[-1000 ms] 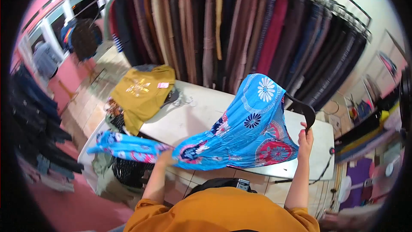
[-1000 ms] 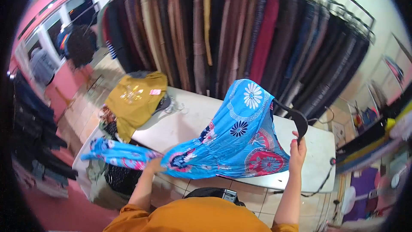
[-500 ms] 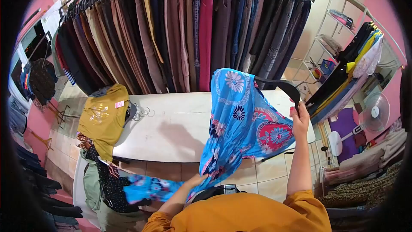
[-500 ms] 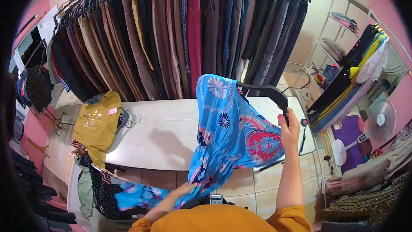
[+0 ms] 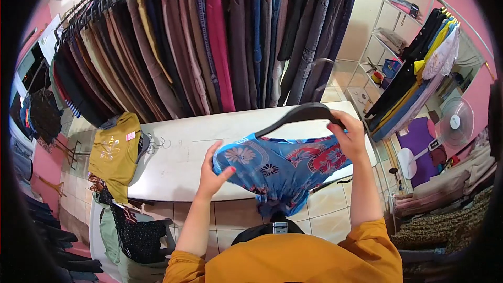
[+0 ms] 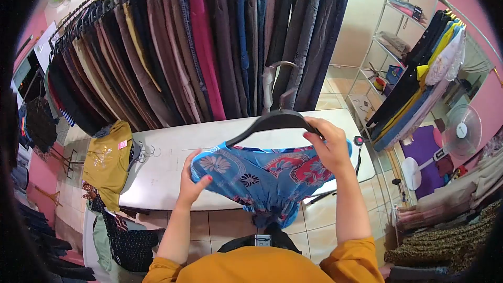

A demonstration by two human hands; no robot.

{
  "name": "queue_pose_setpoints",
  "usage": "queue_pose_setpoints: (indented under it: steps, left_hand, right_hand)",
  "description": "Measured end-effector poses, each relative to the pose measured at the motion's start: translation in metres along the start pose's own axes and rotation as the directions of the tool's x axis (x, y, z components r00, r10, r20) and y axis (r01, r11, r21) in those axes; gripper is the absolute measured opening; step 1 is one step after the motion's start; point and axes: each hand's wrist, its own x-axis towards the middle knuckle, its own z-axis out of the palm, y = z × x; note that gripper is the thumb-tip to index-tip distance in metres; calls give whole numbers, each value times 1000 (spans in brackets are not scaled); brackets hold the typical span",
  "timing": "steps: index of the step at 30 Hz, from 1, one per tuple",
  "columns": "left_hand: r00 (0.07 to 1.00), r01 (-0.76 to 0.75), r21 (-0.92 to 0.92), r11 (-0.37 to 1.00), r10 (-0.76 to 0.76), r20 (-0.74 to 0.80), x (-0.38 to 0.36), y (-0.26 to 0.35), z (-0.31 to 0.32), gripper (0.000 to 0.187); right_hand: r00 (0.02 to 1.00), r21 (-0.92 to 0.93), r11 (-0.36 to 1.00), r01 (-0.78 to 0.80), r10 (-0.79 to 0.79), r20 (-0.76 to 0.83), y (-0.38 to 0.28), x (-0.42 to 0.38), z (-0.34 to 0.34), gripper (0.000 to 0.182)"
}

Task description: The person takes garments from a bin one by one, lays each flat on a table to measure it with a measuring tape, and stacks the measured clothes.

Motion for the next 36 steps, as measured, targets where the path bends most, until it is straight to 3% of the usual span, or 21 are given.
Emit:
queue_pose_setpoints:
  steps: [1, 2, 4, 5, 6, 8, 10, 17, 20, 22, 25, 27, 28, 32, 35, 36]
  left_hand:
    - [1000, 4, 52, 999, -6, 29, 12, -6, 2, 50]
    - [1000, 6, 58, 998, -7, 29, 23, -13, 2, 50]
    - [991, 125, 313, 942, -104, -84, 46, -29, 6, 27]
    - [991, 122, 313, 942, -98, -92, 56, -40, 12, 27]
    - [983, 157, 434, 887, -98, -154, 62, -53, 17, 22]
    - [969, 213, 550, 808, -102, -225, 63, -96, 25, 17]
    - [965, 189, 712, 676, 6, -262, 51, -154, 26, 20]
    - [907, 420, 719, 554, -241, -344, 34, -209, 13, 24]
    - [918, 396, 741, 543, -251, -307, 64, -219, 7, 25]
    - [949, 315, 808, 498, -154, -275, 91, -230, 3, 26]
    - [918, 389, 800, 456, -258, -300, 138, -240, -3, 26]
    - [938, 343, 813, 470, -209, -276, 169, -251, -11, 26]
    - [955, 295, 828, 477, -150, -254, 183, -254, -16, 25]
    - [941, 338, 817, 468, -181, -285, 228, -265, -23, 25]
    - [912, 394, 825, 404, -282, -297, 237, -285, -27, 28]
    - [927, 373, 822, 430, -219, -306, 232, -290, -27, 33]
  right_hand:
    - [999, -8, 999, 34, -34, 23, 6, 12, 1, 29]
    - [999, -25, 999, 35, -35, 17, 22, 22, 7, 28]
    - [1000, -20, 999, -30, 30, 6, 70, 38, 33, 25]
    - [1000, -23, 1000, -1, 1, 8, 97, 44, 49, 26]
    - [1000, -24, 999, 26, -26, 11, 126, 45, 68, 26]
    - [982, 2, 989, -150, 149, 119, 176, 38, 103, 27]
    - [950, -5, 973, -230, 225, 215, 220, 20, 132, 27]
    - [884, -27, 981, -194, 187, 429, 324, -20, 199, 20]
    - [894, -81, 985, -154, 174, 412, 349, -8, 221, 16]
    - [913, -133, 981, -140, 180, 367, 363, 7, 232, 14]
    - [901, -236, 961, -145, 226, 371, 377, 40, 240, 12]
    - [954, -274, 955, -109, 178, 240, 385, 67, 246, 9]
    - [952, -280, 953, -114, 185, 244, 387, 79, 251, 9]
    - [949, -437, 896, -77, 200, 243, 402, 101, 274, 8]
    - [898, -604, 795, -63, 309, 313, 404, 98, 279, 5]
    - [870, -622, 777, -92, 367, 329, 404, 92, 278, 10]
